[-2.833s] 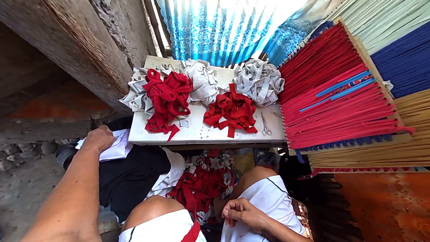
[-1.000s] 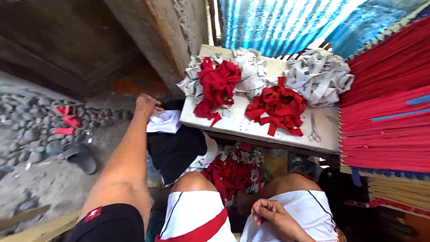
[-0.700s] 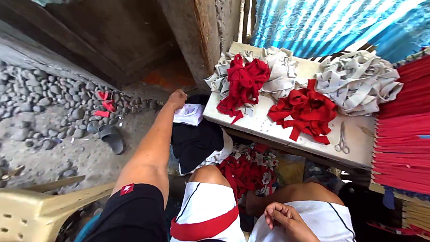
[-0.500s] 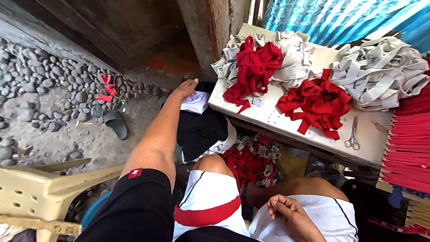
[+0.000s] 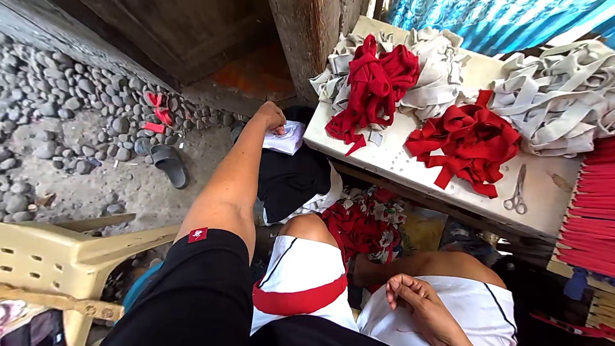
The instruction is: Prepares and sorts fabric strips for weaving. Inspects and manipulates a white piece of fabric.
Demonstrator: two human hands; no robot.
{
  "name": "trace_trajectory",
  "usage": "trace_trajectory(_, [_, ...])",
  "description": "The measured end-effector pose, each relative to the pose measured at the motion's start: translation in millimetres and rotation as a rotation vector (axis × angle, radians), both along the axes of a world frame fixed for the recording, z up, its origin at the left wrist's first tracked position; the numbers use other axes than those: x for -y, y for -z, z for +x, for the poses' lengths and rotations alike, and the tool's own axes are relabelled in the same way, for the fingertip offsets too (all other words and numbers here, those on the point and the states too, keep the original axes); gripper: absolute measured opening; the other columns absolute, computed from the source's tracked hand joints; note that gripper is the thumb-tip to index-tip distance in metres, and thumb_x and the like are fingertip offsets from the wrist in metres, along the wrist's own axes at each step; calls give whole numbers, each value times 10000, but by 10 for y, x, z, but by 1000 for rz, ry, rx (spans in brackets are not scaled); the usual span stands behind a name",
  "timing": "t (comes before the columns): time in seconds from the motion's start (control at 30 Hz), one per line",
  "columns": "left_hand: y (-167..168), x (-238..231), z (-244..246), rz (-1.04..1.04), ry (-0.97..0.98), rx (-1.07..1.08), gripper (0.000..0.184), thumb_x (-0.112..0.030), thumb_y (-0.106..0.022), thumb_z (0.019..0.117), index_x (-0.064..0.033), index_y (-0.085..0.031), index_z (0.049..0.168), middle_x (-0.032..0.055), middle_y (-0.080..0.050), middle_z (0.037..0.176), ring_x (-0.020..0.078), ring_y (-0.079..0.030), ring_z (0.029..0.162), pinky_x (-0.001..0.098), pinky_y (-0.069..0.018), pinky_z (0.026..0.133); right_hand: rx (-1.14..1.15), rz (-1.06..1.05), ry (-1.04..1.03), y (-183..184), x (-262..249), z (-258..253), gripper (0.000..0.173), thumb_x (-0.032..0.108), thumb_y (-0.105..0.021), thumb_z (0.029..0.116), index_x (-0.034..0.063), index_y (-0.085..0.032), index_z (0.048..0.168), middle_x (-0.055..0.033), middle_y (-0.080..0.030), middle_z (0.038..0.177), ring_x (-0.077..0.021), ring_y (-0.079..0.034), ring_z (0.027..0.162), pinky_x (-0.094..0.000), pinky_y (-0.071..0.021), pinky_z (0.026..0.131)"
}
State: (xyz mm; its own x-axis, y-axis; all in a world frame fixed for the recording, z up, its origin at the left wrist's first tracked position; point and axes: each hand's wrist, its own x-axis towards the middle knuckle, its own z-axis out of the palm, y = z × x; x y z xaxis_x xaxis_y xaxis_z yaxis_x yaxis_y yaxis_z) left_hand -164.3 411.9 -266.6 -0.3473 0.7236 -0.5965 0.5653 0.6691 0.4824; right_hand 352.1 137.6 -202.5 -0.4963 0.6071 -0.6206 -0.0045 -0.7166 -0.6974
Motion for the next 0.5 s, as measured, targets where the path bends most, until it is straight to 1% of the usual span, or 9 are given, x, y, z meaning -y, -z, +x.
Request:
trace_trajectory(0.07, [-49,-31,55,-75,65,-113,206,-81,-630,983,31,-673,1150,160,-717,1003,187,-689,792,390,-567,832,4,0,0,-4,-5,-7,221,98,-524,1029,21,-717,955,-77,-716,818,-129,-687,709,-283,-599,705])
trace_trajectory(0.1, [-68,-48,91,-106,81,-154,203,-66,-660,954,35,-685,1129,177,-717,1032,220,-701,839,425,-561,870,6,-3,1,-10,-8,-11,220,97,-524,1028,20,-717,956,-76,-716,817,-129,-687,708,-282,-599,705])
trace_trajectory(0.17, [-56,-94,140,-144,108,-224,209,-45,-707,900,47,-694,1087,198,-711,1039,261,-704,873,462,-559,888,11,-10,2,-21,-10,-16,220,92,-524,1026,16,-716,951,-77,-717,814,-129,-687,706,-283,-600,705])
trace_trajectory(0.23, [-65,-138,215,-170,143,-301,252,-10,-743,837,87,-663,1055,244,-686,1054,326,-693,909,514,-549,883,12,-11,-3,-25,-17,-19,223,93,-520,1027,20,-716,948,-74,-716,814,-127,-685,704,-279,-597,703])
trace_trajectory(0.3, [-132,-167,346,-207,179,-383,359,20,-770,793,139,-617,1094,306,-649,1142,419,-667,1027,589,-522,916,7,-6,0,-22,-14,-18,229,89,-510,1027,23,-715,949,-71,-715,812,-126,-686,705,-282,-599,701])
trace_trajectory(0.37, [-137,-174,445,-225,222,-440,436,-8,-796,782,156,-598,1134,340,-616,1215,476,-625,1129,644,-492,947,1,-5,4,-20,-14,-12,235,87,-505,1030,19,-714,946,-69,-716,814,-126,-685,707,-283,-597,703])
trace_trajectory(0.43, [-115,-160,515,-219,248,-479,454,-47,-799,794,145,-602,1154,333,-613,1242,487,-610,1165,658,-482,956,4,-13,6,-20,-18,-9,234,88,-508,1031,15,-712,945,-77,-716,818,-130,-685,708,-284,-597,702])
trace_trajectory(0.47, [-129,-146,560,-217,240,-487,442,-57,-784,815,138,-606,1169,328,-610,1265,485,-602,1188,663,-477,967,3,-16,7,-20,-21,-9,231,89,-511,1031,14,-712,946,-81,-716,822,-132,-685,709,-284,-598,702])
trace_trajectory(0.5, [-158,-125,611,-215,229,-492,405,-61,-746,858,131,-607,1186,324,-605,1288,485,-592,1215,666,-472,981,3,-19,9,-24,-23,-12,231,90,-511,1030,15,-712,944,-82,-716,819,-132,-685,706,-283,-597,699])
